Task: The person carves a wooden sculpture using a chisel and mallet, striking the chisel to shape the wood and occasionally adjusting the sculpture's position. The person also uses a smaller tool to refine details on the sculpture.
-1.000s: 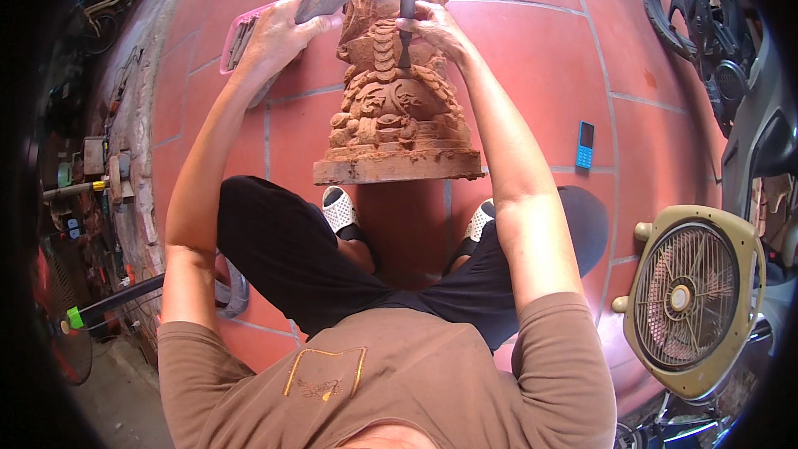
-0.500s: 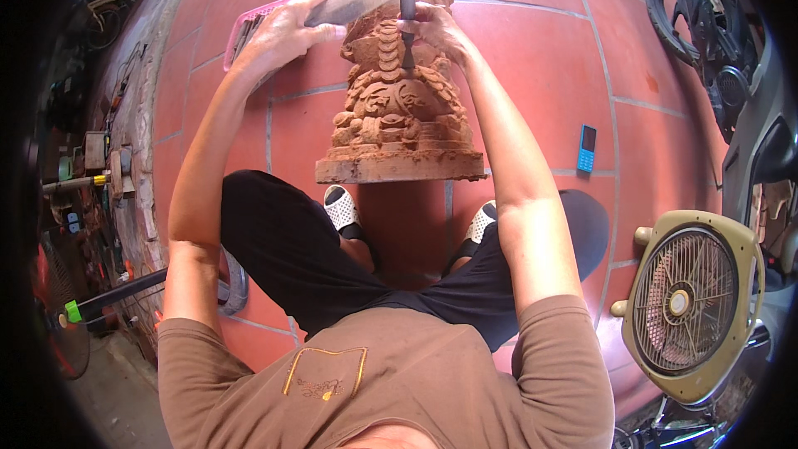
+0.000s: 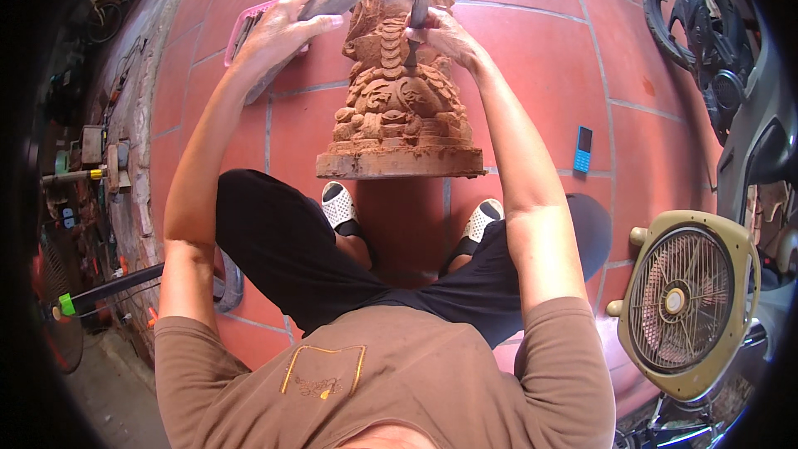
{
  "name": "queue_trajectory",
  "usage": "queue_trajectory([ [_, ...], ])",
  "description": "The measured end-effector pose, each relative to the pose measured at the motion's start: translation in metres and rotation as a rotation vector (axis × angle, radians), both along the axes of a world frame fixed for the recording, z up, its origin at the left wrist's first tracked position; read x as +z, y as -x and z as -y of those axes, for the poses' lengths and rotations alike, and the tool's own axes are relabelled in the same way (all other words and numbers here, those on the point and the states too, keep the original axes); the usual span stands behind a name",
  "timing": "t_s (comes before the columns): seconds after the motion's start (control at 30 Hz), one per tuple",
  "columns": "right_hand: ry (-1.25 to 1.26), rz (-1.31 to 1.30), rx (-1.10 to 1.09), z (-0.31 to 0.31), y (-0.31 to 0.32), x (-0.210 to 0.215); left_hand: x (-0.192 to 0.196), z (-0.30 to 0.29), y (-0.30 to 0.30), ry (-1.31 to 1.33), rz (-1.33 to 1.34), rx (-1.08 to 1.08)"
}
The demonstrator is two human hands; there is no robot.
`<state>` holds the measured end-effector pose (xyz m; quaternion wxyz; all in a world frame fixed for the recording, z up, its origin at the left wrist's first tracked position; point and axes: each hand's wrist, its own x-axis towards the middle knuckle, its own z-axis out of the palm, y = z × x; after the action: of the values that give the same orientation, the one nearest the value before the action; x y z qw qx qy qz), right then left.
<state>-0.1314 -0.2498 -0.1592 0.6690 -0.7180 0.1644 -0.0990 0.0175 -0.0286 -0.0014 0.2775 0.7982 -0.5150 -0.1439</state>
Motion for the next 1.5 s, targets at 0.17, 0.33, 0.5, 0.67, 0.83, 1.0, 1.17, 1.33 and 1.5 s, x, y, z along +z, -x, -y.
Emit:
queue_trajectory([
  [0.17,-0.018,0.039,-0.021,0.004,0.015,0.02,0.001,-0.012,-0.006,-0.059,-0.006,-0.015],
  [0.33,0.007,0.07,-0.117,0.008,0.013,0.006,0.005,-0.016,-0.001,-0.143,-0.044,0.027],
  [0.5,-0.013,0.107,-0.083,-0.001,0.0,-0.012,0.002,-0.016,-0.004,-0.056,0.015,-0.008],
  [0.67,-0.026,0.122,0.036,-0.008,-0.007,-0.008,-0.005,-0.016,-0.005,-0.057,-0.001,-0.003],
  [0.83,0.058,0.087,0.026,-0.008,-0.013,-0.012,-0.002,-0.009,0.0,0.026,0.063,-0.01],
  [1.0,-0.066,0.05,-0.035,-0.005,-0.001,-0.011,-0.004,-0.007,0.01,-0.054,0.194,-0.021],
  [1.17,-0.082,0.007,-0.021,-0.005,0.002,-0.008,0.014,-0.006,0.012,-0.06,0.126,-0.033],
  [1.33,-0.057,0.004,-0.014,-0.006,-0.004,-0.008,-0.003,0.001,0.01,-0.051,0.294,-0.035],
  [1.5,-0.013,0.037,-0.075,-0.003,0.005,-0.021,0.009,-0.009,0.015,-0.085,0.199,-0.081],
])
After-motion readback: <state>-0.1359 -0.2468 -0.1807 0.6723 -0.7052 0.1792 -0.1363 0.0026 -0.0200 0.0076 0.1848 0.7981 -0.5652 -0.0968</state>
